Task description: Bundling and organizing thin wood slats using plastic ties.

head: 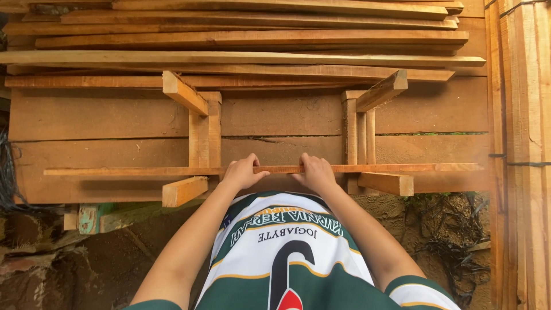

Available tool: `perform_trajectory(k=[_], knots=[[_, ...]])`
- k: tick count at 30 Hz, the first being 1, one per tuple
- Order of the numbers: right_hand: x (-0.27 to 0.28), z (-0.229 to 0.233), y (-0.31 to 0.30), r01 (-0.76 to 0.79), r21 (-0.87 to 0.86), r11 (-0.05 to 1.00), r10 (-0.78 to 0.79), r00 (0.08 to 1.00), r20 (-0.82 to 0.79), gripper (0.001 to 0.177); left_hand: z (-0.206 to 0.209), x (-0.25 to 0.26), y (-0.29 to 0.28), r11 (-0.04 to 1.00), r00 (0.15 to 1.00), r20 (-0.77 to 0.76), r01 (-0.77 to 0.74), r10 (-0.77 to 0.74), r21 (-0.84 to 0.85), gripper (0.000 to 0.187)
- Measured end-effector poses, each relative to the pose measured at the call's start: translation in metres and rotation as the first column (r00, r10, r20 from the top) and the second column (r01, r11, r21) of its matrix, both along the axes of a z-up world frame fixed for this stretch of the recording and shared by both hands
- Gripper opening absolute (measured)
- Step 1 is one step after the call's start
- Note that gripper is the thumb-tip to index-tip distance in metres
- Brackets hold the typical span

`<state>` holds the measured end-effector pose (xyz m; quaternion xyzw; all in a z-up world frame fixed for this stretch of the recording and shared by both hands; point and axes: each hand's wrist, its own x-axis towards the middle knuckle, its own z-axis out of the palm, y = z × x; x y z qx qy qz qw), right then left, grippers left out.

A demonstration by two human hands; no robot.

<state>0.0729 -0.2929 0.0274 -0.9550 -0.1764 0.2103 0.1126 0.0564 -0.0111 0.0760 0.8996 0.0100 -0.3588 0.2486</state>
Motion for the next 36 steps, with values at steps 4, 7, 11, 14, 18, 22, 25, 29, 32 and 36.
perform_trajectory(k=[4, 7, 11, 14, 18, 22, 25, 29, 32, 36], knots=[[-0.019, 0.016, 0.004, -0.058, 0.049, 0.997, 0.045, 0.972, 0.232, 0.044, -0.035, -0.017, -0.008, 1.0, 0.993, 0.114, 0.008, -0.008, 0.001, 0.035], [-0.015, 0.02, 0.009, -0.022, 0.077, 0.997, -0.001, 0.957, 0.289, 0.047, -0.053, -0.021, -0.011, 0.993, 0.956, 0.287, 0.027, -0.059, 0.114, 0.042], [-0.011, -0.003, 0.006, -0.011, 0.05, 0.999, 0.004, 0.99, 0.139, 0.048, -0.065, -0.03, -0.021, 0.959, 0.893, 0.407, 0.085, -0.193, 0.269, 0.049], [0.005, 0.031, 0.018, 0.034, 0.02, 0.999, -0.033, 0.999, -0.021, 0.048, -0.047, -0.02, -0.018, 0.963, 0.869, 0.449, 0.097, -0.205, 0.251, 0.041], [0.02, 0.06, 0.026, 0.099, -0.04, 0.994, -0.107, 0.949, -0.297, 0.067, -0.015, -0.005, -0.01, 0.998, 0.974, 0.219, 0.044, -0.053, 0.043, 0.033], [0.032, 0.06, 0.025, 0.097, -0.128, 0.987, -0.143, 0.887, -0.438, 0.073, -0.028, 0.02, -0.015, 0.997, 0.998, 0.05, 0.044, -0.047, 0.065, 0.033], [0.041, 0.053, 0.028, 0.08, -0.148, 0.986, -0.143, 0.858, -0.494, 0.075, -0.044, 0.034, -0.015, 0.992, 0.998, 0.008, 0.069, -0.07, 0.108, 0.028], [0.055, 0.046, 0.027, 0.037, -0.162, 0.986, -0.128, 0.789, -0.601, 0.08, -0.037, 0.057, -0.023, 0.974, 0.978, -0.153, 0.163, -0.139, 0.155, 0.026], [0.06, 0.03, 0.026, 0.037, -0.146, 0.989, -0.124, 0.754, -0.646, 0.083, -0.038, 0.072, -0.026, 0.976, 0.959, -0.249, 0.17, -0.132, 0.138, 0.024], [0.095, 0.02, 0.019, 0.075, -0.112, 0.991, -0.122, 0.852, -0.51, 0.08, -0.042, 0.113, -0.028, 0.974, 0.976, -0.164, 0.171, -0.146, 0.15, 0.025]])
